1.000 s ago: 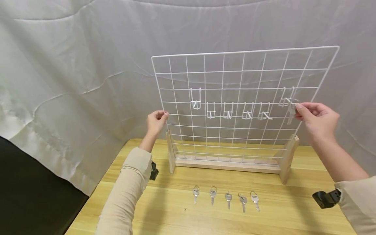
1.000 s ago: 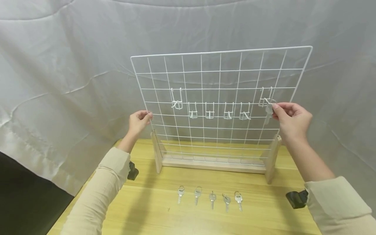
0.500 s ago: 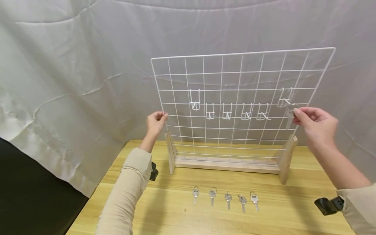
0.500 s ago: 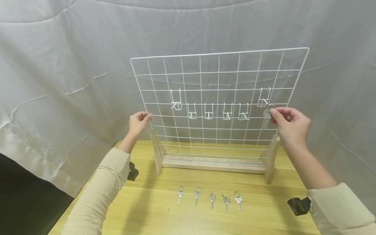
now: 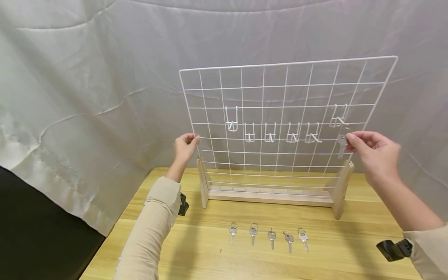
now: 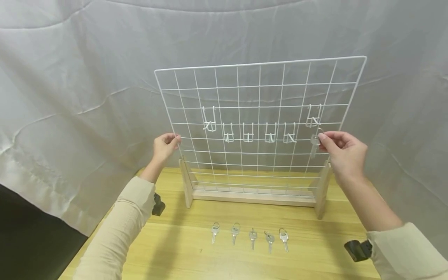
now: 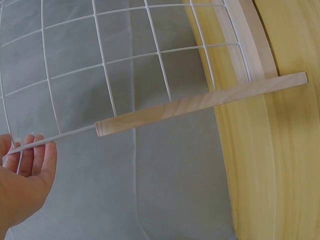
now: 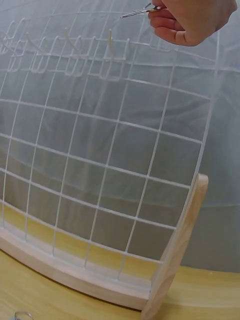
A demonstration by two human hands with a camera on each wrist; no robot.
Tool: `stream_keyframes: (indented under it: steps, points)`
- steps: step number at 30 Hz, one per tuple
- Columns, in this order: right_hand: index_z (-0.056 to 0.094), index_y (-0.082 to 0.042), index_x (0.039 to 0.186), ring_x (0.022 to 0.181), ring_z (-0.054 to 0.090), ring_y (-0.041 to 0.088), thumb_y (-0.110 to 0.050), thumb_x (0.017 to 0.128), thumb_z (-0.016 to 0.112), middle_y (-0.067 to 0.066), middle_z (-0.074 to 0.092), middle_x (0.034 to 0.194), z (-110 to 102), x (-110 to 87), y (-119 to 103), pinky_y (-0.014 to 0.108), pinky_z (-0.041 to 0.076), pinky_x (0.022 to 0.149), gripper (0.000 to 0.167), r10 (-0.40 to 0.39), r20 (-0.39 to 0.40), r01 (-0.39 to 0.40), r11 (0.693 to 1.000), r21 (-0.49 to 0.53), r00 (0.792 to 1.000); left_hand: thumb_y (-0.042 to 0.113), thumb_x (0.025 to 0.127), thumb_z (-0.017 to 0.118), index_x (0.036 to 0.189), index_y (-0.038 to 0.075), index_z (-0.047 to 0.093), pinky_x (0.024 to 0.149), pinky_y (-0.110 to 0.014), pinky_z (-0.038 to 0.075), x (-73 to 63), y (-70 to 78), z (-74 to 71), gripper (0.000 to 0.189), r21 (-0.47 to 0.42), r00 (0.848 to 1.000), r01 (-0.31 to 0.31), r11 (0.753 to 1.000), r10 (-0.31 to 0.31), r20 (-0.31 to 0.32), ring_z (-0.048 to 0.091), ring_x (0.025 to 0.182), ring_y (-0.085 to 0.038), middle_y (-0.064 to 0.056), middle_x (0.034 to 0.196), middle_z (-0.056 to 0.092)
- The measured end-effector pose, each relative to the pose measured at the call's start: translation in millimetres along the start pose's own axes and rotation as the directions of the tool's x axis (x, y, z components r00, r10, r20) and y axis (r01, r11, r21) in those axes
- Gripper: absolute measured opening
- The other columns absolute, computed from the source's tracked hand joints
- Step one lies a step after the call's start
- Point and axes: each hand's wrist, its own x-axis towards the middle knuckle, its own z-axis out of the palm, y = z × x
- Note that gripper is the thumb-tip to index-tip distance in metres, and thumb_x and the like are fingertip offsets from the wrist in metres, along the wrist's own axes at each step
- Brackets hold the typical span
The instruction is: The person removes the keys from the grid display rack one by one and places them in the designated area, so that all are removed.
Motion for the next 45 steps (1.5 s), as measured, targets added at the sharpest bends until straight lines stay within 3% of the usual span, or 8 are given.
stream_keyframes:
  steps: [15, 24, 29, 32, 42, 45]
  points:
    - [0.069, -0.013, 0.077, 0.054, 0.064, 0.003, 0.002, 0.082, 0.066, -0.008, 0.070, 0.067, -25.6, -19.7, 37.3, 0.012, 0.053, 0.055, 0.016, 0.072, 0.051, -0.066, 0.993, -0.097, 0.996, 0.010, 0.087, 0.061, 0.098, -0.007, 0.066, 0.055, -0.007, 0.044, 0.8, -0.9, -0.8, 0.021, 0.022, 1.000, 0.002, 1.000, -0.002, 0.011, 0.050, 0.057, 0.003, -0.022, 0.089, 0.068]
    - [0.068, -0.020, 0.077, 0.056, 0.062, 0.000, -0.004, 0.084, 0.065, -0.015, 0.068, 0.067, -38.5, -30.1, 56.3, 0.010, 0.052, 0.055, 0.019, 0.104, 0.064, -0.082, 0.956, -0.283, 0.993, 0.010, 0.088, 0.061, 0.097, -0.008, 0.066, 0.055, -0.007, 0.046, 4.0, 4.9, -4.9, 0.022, 0.018, 1.000, -0.001, 1.000, 0.001, 0.010, 0.052, 0.058, 0.000, -0.020, 0.086, 0.068]
    - [0.068, -0.023, 0.076, 0.056, 0.062, -0.001, -0.003, 0.085, 0.063, -0.017, 0.067, 0.067, -45.3, -35.7, 68.4, 0.010, 0.052, 0.054, 0.022, 0.112, 0.078, -0.082, 0.946, -0.314, 0.991, 0.009, 0.088, 0.061, 0.096, -0.008, 0.066, 0.055, -0.007, 0.047, 5.0, 5.0, -6.7, 0.020, 0.005, 1.000, -0.009, 1.000, 0.009, 0.014, 0.053, 0.058, 0.000, -0.015, 0.080, 0.068]
    - [0.068, -0.023, 0.076, 0.056, 0.061, -0.001, -0.003, 0.086, 0.063, -0.017, 0.067, 0.067, -47.9, -40.3, 76.8, 0.011, 0.052, 0.055, 0.024, 0.135, 0.076, -0.104, 0.942, -0.320, 0.988, 0.008, 0.087, 0.061, 0.096, -0.009, 0.066, 0.056, -0.007, 0.048, 4.7, 4.2, -7.0, 0.020, -0.010, 1.000, -0.004, 1.000, 0.004, 0.014, 0.054, 0.058, 0.000, -0.019, 0.084, 0.068]
    - [0.064, -0.030, 0.076, 0.059, 0.061, 0.000, -0.016, 0.089, 0.063, -0.022, 0.065, 0.067, -59.0, -66.0, 114.9, 0.014, 0.053, 0.056, 0.019, 0.282, 0.017, -0.243, 0.854, -0.460, 0.959, 0.007, 0.088, 0.060, 0.100, -0.010, 0.064, 0.059, -0.007, 0.050, 4.4, 1.6, -5.3, 0.021, -0.024, 1.000, 0.010, 1.000, -0.010, 0.024, 0.061, 0.068, -0.007, -0.028, 0.099, 0.066]
    - [0.065, -0.024, 0.078, 0.060, 0.062, 0.001, -0.017, 0.089, 0.063, -0.020, 0.066, 0.067, -65.7, -74.3, 131.2, 0.016, 0.054, 0.056, 0.012, 0.288, 0.022, -0.242, 0.843, -0.480, 0.958, 0.007, 0.088, 0.060, 0.101, -0.009, 0.064, 0.059, -0.007, 0.050, 4.3, 0.4, -4.3, 0.021, -0.021, 1.000, 0.014, 1.000, -0.013, 0.027, 0.061, 0.070, -0.008, -0.028, 0.100, 0.066]
